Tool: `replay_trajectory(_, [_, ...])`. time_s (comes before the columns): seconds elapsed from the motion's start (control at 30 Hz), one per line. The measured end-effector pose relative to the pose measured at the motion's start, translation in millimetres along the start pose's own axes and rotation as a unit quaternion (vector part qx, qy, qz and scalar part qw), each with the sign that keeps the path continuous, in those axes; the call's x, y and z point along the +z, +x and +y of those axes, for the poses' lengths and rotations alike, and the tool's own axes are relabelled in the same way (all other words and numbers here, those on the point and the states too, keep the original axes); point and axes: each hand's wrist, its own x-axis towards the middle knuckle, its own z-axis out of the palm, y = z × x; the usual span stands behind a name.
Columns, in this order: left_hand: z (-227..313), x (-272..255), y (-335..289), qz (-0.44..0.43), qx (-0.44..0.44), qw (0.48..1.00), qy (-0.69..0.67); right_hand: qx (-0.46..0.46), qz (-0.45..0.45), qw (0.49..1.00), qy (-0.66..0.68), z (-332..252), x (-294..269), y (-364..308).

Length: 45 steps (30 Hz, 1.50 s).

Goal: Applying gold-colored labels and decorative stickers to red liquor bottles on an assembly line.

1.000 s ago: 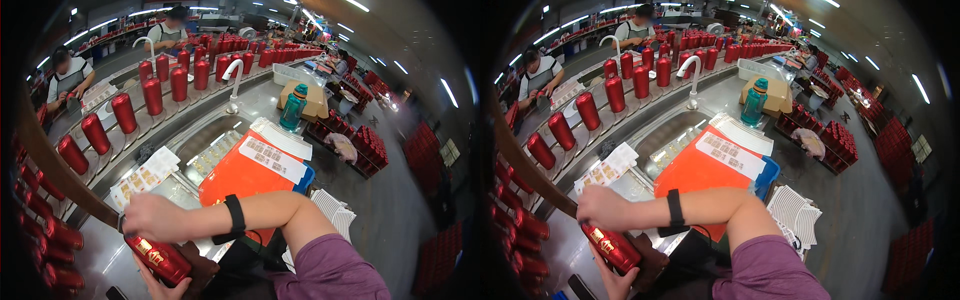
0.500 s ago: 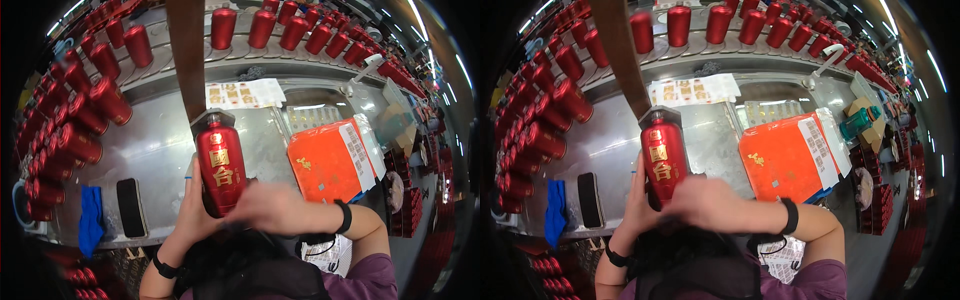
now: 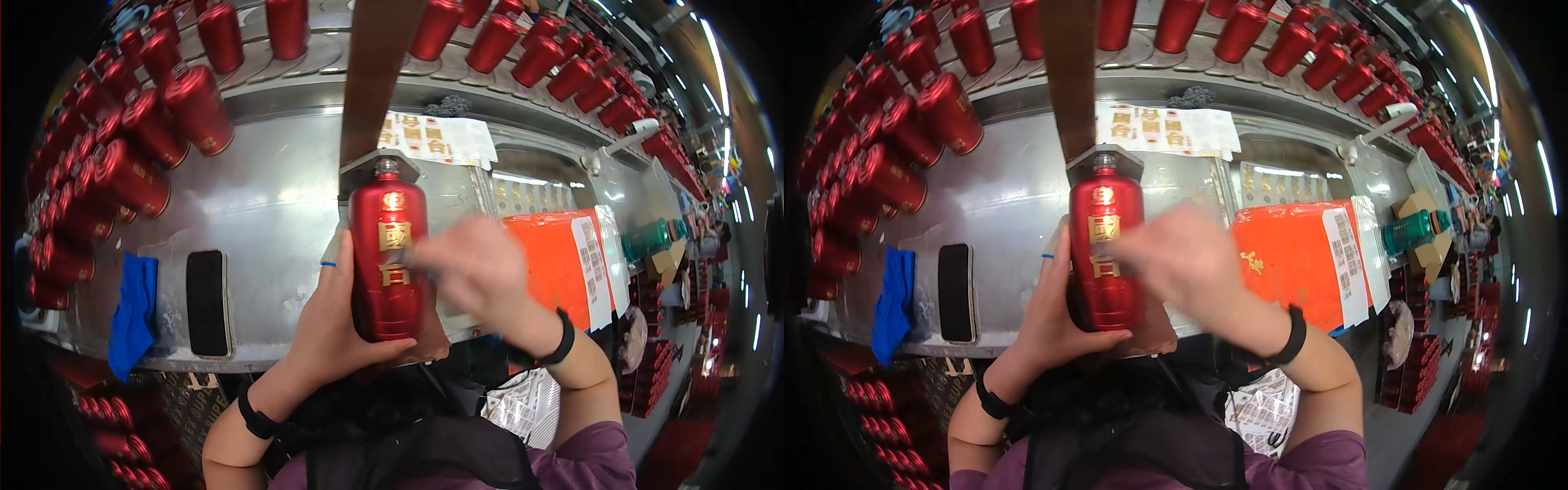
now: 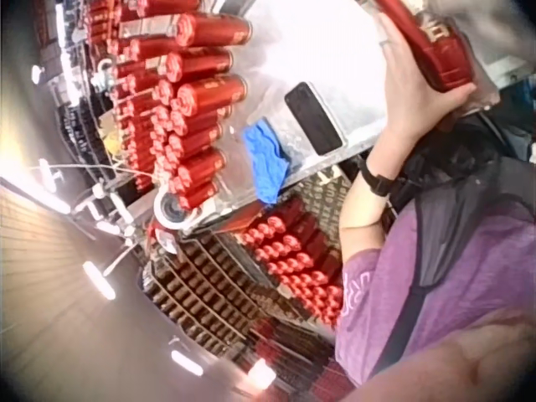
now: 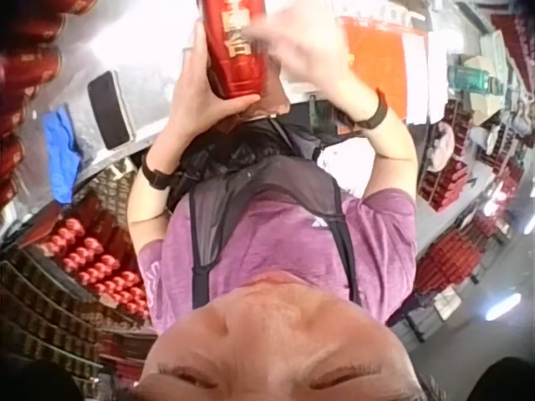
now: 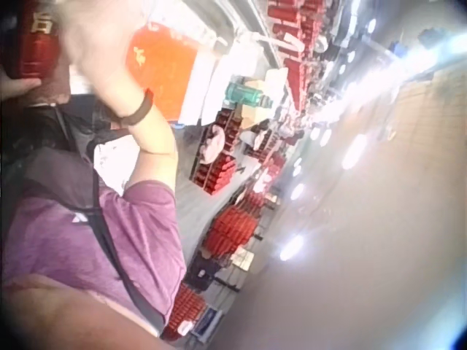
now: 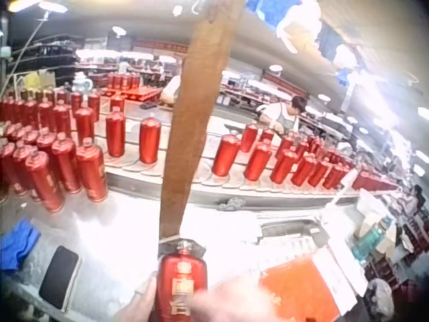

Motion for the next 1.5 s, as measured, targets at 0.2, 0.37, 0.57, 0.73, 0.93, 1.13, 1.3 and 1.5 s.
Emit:
replay_trajectory(0.2, [1.4, 4.1, 0.9, 0.036, 0.030, 0.998, 0.042, 0.034, -0.068, 0.997, 0.033, -11.1, -6.9, 5.7])
replay_trajectory(0.37, [1.7, 4.8, -1.4, 0.044, 0.020, 0.998, 0.037, -0.124, -0.078, 0.989, -0.015, -13.3, -2.8, -4.5])
replay_trajectory(0.57, [0.8, 5.2, -0.9, 0.041, 0.008, 0.999, 0.032, -0.060, -0.031, 0.996, -0.053, -2.7, -5.7, -14.6])
replay_trajectory(0.73, [2.7, 3.8, -0.1, 0.030, -0.011, 0.999, 0.005, -0.085, -0.049, 0.991, -0.094, 3.5, -6.9, -11.5])
replay_trajectory(0.93, [5.6, 1.5, -0.9, -0.012, -0.066, 0.997, -0.023, -0.068, -0.050, 0.992, -0.098, -0.1, -6.7, -3.8])
replay_trajectory(1.13, [4.1, 2.4, -0.5, 0.017, -0.026, 0.999, -0.011, -0.074, -0.059, 0.988, -0.119, 3.2, -11.9, 0.0])
replay_trajectory(1.3, [4.2, 2.2, -0.9, 0.009, -0.031, 0.999, -0.003, -0.094, -0.065, 0.989, -0.098, -2.9, -12.6, 4.3])
replay_trajectory(1.5, [5.2, 2.7, -0.2, 0.013, -0.033, 0.999, -0.001, -0.065, -0.058, 0.994, -0.072, -4.3, -14.8, 11.2])
